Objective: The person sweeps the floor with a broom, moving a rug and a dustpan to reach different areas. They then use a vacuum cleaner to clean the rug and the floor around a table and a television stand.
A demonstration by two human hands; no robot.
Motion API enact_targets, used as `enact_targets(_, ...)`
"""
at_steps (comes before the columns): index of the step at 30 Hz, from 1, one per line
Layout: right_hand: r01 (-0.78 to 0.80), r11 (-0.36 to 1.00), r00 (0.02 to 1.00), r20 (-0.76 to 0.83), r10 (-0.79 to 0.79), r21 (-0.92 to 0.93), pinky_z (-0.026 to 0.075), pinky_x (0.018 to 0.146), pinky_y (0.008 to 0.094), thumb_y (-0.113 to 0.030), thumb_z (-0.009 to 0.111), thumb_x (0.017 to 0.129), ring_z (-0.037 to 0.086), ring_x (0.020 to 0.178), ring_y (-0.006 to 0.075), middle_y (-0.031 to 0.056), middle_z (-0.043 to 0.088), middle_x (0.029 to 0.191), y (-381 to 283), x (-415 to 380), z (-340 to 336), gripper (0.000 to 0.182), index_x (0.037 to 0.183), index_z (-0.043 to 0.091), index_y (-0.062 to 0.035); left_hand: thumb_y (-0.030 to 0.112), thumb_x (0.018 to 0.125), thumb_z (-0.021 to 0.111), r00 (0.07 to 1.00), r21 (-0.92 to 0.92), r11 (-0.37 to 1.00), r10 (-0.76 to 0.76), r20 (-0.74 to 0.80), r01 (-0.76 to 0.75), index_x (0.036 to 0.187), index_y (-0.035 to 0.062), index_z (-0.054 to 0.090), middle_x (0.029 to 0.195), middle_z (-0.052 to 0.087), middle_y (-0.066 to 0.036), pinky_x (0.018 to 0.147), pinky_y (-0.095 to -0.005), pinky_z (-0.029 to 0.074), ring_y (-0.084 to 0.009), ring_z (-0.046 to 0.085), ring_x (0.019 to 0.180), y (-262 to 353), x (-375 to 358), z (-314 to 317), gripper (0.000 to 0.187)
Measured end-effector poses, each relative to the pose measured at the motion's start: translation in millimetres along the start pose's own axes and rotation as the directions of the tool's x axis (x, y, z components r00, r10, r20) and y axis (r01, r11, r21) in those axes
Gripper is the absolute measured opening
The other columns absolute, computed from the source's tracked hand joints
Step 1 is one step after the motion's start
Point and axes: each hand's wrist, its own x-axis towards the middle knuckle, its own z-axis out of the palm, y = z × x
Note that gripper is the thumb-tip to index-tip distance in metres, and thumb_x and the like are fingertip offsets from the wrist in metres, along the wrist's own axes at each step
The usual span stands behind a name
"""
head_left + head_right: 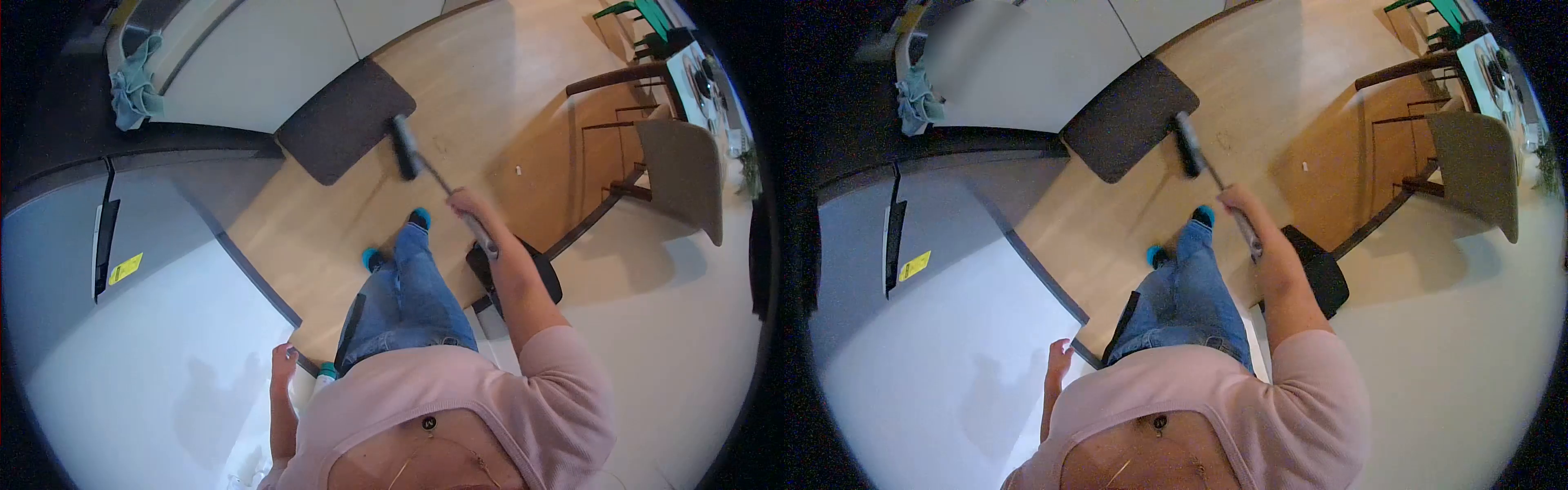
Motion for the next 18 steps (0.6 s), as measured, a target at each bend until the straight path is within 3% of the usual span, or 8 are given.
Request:
enact_targets(2, -0.038, 0.999, 0.993, -0.112, 0.039, 0.013, 0.043, 0.042, 0.0354, -0.022, 0.059, 0.07, 0.055, 0.046, 0.0211, 0.0129, 0.055, 0.058, -22.8, -39.0, -26.0, 0.023, 0.076, 0.057, 0.0005, 0.009, 0.074, 0.053, 0.999, -0.021, 0.998, -0.052, 0.01, 0.053, 0.104, 0.0009, 0.052, 0.104, 0.05, -0.018, 0.083, -0.0359, 0.039, -0.0289, 0.049, 0.096, 6.8, 7.4, -6.3, 0.031)
enact_targets(4, -0.003, 0.997, 0.978, -0.208, 0.02, 0.082, 0.042, 0.039, 0.0344, -0.02, 0.06, 0.072, 0.053, 0.042, 0.0216, 0.0132, 0.054, 0.056, -24.2, -71.0, -6.6, 0.028, 0.089, 0.054, 0.0022, 0.01, 0.075, 0.05, 0.992, -0.094, 0.994, -0.069, -0.105, 0.059, 0.107, 0.0032, 0.051, 0.105, 0.05, -0.016, 0.079, -0.0339, 0.041, -0.0276, 0.051, 0.09, 12.0, 15.0, -9.6, 0.033)
enact_targets(6, 0.032, 0.982, 0.987, -0.161, -0.002, 0.186, 0.039, 0.039, 0.0311, -0.02, 0.059, 0.074, 0.048, 0.043, 0.0151, 0.0046, 0.047, 0.054, -17.2, -113.9, 25.2, 0.022, 0.078, 0.048, -0.0007, 0.01, 0.075, 0.051, 0.983, -0.195, 0.981, -0.054, -0.173, 0.019, 0.108, 0.0045, 0.05, 0.105, 0.05, -0.016, 0.078, -0.0332, 0.042, -0.0279, 0.051, 0.089, 36.0, 19.9, -20.1, 0.033)
enact_targets(10, -0.093, 0.862, 0.989, 0.148, 0.022, 0.498, 0.038, 0.038, 0.0288, -0.016, 0.059, 0.074, 0.044, 0.042, 0.0119, 0.0025, 0.043, 0.053, -6.9, -147.9, 77.9, 0.02, 0.083, 0.05, -0.0007, 0.011, 0.076, 0.05, 0.987, -0.242, 0.964, 0.073, -0.145, -0.107, 0.11, 0.0059, 0.049, 0.102, 0.051, -0.015, 0.077, -0.0328, 0.042, -0.0261, 0.051, 0.086, 43.6, 51.0, -9.2, 0.034)
enact_targets(13, -0.112, 0.899, 0.965, 0.261, -0.004, 0.424, 0.041, 0.04, 0.0318, -0.02, 0.061, 0.073, 0.049, 0.041, 0.0172, 0.0083, 0.051, 0.053, 14.2, -121.3, 92.8, 0.028, 0.09, 0.055, 0.001, 0.011, 0.078, 0.05, 0.992, -0.238, 0.963, 0.116, -0.055, -0.126, 0.109, 0.0046, 0.049, 0.103, 0.051, -0.016, 0.078, -0.0322, 0.043, -0.0243, 0.053, 0.088, 52.3, 68.7, -11.8, 0.032)
enact_targets(15, -0.076, 0.986, 0.989, 0.139, 0.055, 0.149, 0.044, 0.044, 0.0332, -0.022, 0.06, 0.073, 0.053, 0.045, 0.0199, 0.0102, 0.054, 0.055, 34.5, -98.5, 69.1, 0.025, 0.083, 0.056, 0.0011, 0.012, 0.078, 0.05, 0.986, -0.222, 0.961, 0.154, -0.069, -0.165, 0.109, 0.0038, 0.049, 0.104, 0.051, -0.016, 0.078, -0.0321, 0.043, -0.0249, 0.053, 0.089, 63.3, 65.0, -26.9, 0.032)
enact_targets(16, -0.153, 0.985, 0.983, 0.11, 0.145, 0.074, 0.046, 0.047, 0.0338, -0.023, 0.059, 0.073, 0.058, 0.053, 0.0228, 0.0136, 0.056, 0.057, 54.4, -74.1, 56.6, 0.025, 0.079, 0.056, 0.0017, 0.012, 0.078, 0.05, 0.983, -0.214, 0.96, 0.169, -0.074, -0.182, 0.109, 0.0035, 0.049, 0.105, 0.051, -0.017, 0.078, -0.032, 0.043, -0.0252, 0.053, 0.09, 65.2, 63.2, -34.4, 0.032)
enact_targets(18, -0.014, 0.996, 1.0, 0.02, 0.015, -0.084, 0.043, 0.042, 0.0348, -0.016, 0.055, 0.074, 0.056, 0.05, 0.021, 0.014, 0.055, 0.063, 51.1, -61.6, 13.3, 0.02, 0.08, 0.052, 0.0026, 0.013, 0.078, 0.051, 0.99, -0.247, 0.96, 0.12, -0.071, -0.134, 0.109, 0.0028, 0.049, 0.104, 0.052, -0.016, 0.078, -0.0326, 0.043, -0.0255, 0.054, 0.088, 61.9, 61.9, -46.7, 0.033)
